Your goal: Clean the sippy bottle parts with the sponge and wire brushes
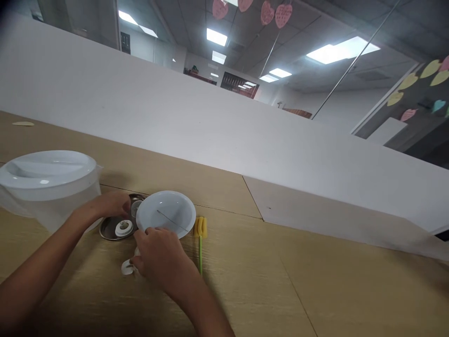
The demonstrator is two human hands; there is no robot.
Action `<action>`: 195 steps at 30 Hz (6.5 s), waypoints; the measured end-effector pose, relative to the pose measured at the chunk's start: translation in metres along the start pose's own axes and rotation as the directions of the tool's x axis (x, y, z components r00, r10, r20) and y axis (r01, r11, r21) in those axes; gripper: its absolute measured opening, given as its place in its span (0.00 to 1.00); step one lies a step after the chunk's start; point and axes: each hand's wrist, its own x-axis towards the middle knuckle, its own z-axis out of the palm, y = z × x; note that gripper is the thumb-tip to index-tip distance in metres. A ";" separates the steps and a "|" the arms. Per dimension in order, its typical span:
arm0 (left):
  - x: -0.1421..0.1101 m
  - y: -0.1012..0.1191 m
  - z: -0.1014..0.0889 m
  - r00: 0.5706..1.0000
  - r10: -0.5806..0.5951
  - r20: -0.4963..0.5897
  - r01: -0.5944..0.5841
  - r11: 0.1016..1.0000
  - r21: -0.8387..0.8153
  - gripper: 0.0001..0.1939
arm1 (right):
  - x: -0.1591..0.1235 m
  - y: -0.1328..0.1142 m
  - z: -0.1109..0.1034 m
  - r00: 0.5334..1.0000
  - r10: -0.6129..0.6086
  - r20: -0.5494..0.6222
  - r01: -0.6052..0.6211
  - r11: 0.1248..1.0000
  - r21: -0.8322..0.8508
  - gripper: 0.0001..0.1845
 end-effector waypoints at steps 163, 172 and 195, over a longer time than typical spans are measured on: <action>-0.085 0.038 0.148 0.902 0.149 -0.405 -0.415 0.557 -0.719 0.33 | -0.005 0.018 0.000 1.000 -0.017 0.003 0.015 0.973 0.230 0.14; -0.085 0.039 0.145 0.887 0.164 -0.432 -0.435 0.612 -0.661 0.28 | -0.002 0.010 -0.007 0.974 0.227 0.030 -0.228 0.972 0.053 0.11; -0.077 0.033 0.160 0.876 0.190 -0.444 -0.461 0.603 -0.651 0.27 | 0.014 -0.004 0.012 0.985 0.169 0.015 -0.166 0.978 -0.129 0.09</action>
